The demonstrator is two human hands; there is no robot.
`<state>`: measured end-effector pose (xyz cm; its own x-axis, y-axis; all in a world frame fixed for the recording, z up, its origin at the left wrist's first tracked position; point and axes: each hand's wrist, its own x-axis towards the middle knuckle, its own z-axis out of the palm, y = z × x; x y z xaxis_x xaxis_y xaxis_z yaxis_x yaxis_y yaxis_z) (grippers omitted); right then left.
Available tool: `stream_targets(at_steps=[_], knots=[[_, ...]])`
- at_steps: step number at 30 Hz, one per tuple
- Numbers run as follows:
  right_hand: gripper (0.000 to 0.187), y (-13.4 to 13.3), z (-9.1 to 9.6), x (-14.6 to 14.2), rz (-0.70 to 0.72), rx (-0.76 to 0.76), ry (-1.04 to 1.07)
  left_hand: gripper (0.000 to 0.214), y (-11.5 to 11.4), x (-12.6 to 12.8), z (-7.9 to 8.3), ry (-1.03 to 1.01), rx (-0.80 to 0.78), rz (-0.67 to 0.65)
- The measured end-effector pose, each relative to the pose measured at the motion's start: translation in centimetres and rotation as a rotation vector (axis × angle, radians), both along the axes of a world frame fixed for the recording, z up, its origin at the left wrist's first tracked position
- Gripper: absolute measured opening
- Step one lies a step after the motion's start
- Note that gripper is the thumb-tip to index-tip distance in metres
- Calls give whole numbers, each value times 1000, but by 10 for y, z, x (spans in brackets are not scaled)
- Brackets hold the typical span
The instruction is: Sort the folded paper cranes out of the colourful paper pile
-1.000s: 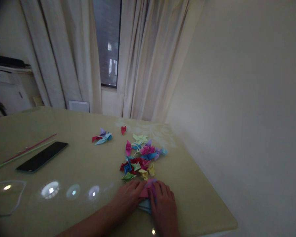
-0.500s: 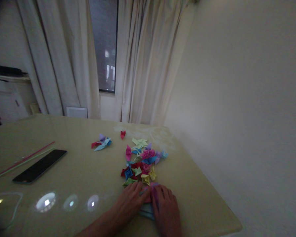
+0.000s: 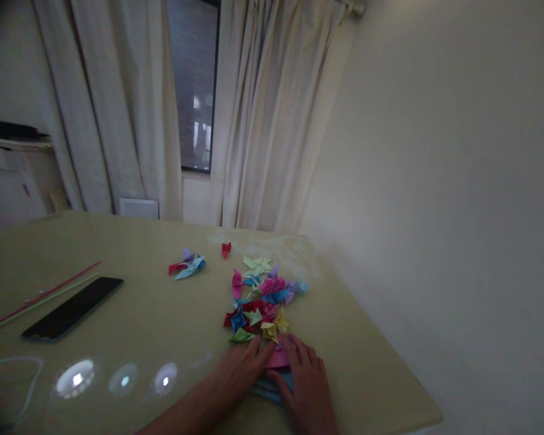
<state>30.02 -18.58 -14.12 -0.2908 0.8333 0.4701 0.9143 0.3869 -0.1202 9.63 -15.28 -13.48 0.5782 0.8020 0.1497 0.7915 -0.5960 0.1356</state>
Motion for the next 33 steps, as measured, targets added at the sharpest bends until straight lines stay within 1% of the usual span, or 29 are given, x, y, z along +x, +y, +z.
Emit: stream_targets(at_steps=[3, 8, 10, 12, 15, 17, 19, 22, 25, 29, 33], knots=[[62, 0, 0, -1, -16, -13, 24, 48, -1, 0, 5, -10, -33, 6], [66, 0, -3, -1, -44, -29, 47, 45, -3, -4, 21, -17, -122, 33], [68, -1, -5, 0, -44, -31, 60, 46, -4, -5, 24, -26, -134, 40], [72, -1, -7, 0, -39, -25, 78, 52, -3, -7, 23, -43, -134, 38], [83, -2, -7, -2, -56, -9, 124, 62, -2, -8, 18, -58, -138, 42], [90, -4, -4, -5, -85, -12, 171, 67, -2, -8, 14, -65, -147, 53], [92, -5, 0, -8, -98, -21, 217, 70, -3, -8, 12, -69, -161, 59], [90, -8, 7, -11, -100, -10, 274, 71, -6, -8, 12, -80, -196, 64], [86, -11, 9, -9, -92, 37, 310, 68, -9, -8, 15, -111, -239, 39], [73, -13, 4, -3, -18, 105, 291, 60, -13, -9, 21, -151, -268, 5], [61, -12, -5, 3, 26, 177, 308, 54, -16, -10, 21, -187, -235, -10]])
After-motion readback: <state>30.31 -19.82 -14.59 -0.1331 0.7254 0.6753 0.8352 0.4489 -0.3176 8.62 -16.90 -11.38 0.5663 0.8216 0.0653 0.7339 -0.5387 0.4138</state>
